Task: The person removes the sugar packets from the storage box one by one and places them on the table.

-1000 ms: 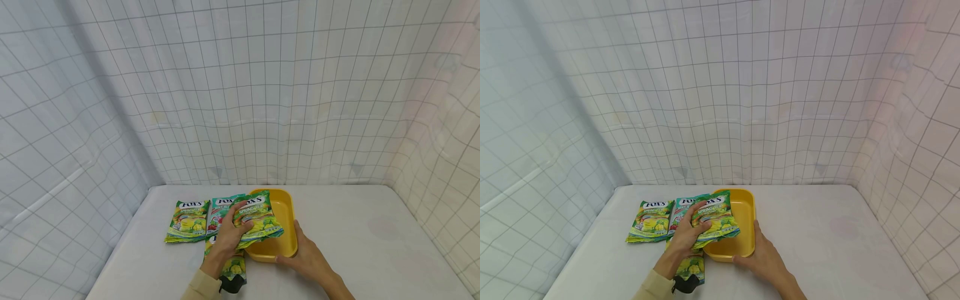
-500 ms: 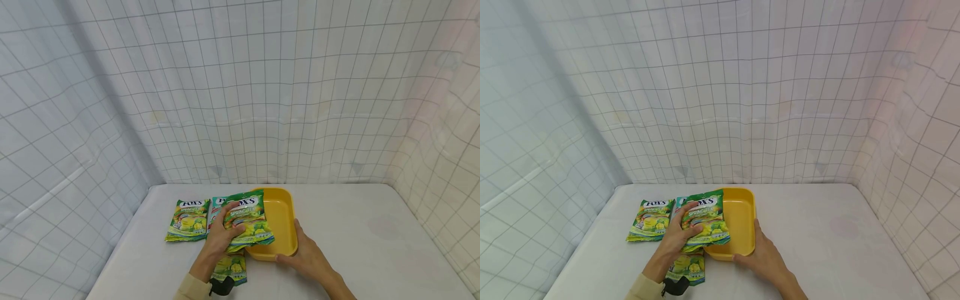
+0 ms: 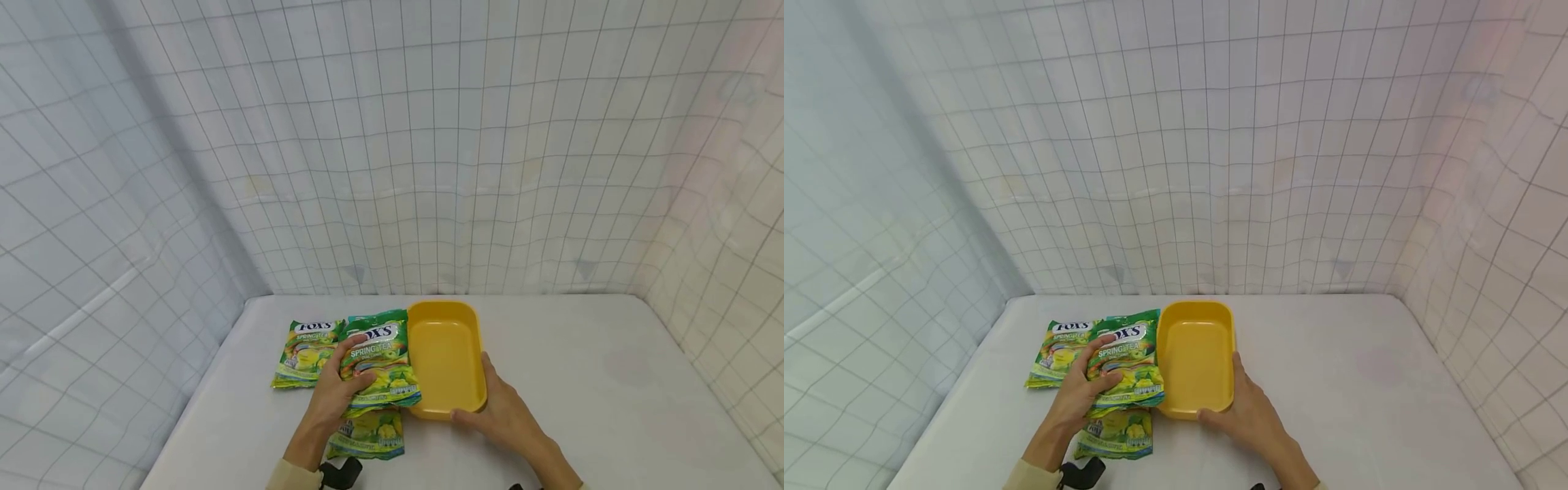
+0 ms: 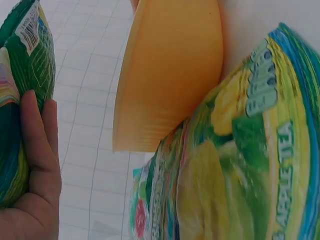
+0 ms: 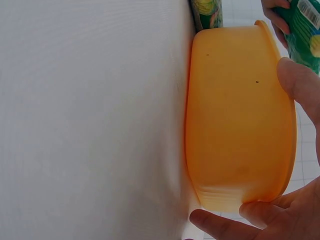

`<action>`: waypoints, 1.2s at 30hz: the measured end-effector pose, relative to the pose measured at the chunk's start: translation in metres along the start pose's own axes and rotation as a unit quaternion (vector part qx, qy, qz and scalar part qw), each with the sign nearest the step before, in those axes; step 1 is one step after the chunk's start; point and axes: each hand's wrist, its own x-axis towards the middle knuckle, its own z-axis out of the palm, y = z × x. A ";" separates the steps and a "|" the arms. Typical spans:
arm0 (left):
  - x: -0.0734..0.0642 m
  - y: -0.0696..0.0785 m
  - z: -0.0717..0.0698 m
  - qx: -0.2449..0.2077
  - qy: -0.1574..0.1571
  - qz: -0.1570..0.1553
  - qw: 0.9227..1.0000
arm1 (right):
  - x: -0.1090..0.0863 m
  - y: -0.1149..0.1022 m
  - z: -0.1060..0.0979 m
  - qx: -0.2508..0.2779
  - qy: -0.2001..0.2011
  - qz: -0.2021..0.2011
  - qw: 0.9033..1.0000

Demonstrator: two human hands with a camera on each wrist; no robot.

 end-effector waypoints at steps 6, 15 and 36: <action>-0.004 0.003 -0.013 -0.002 0.009 -0.010 1.000 | 0.000 0.001 -0.001 0.000 0.000 -0.012 1.000; -0.010 0.004 -0.037 -0.003 0.006 0.002 1.000 | 0.001 0.002 0.001 0.011 -0.008 0.001 1.000; -0.037 -0.005 -0.088 0.004 0.053 -0.061 0.997 | 0.000 0.001 -0.001 0.007 -0.013 0.010 1.000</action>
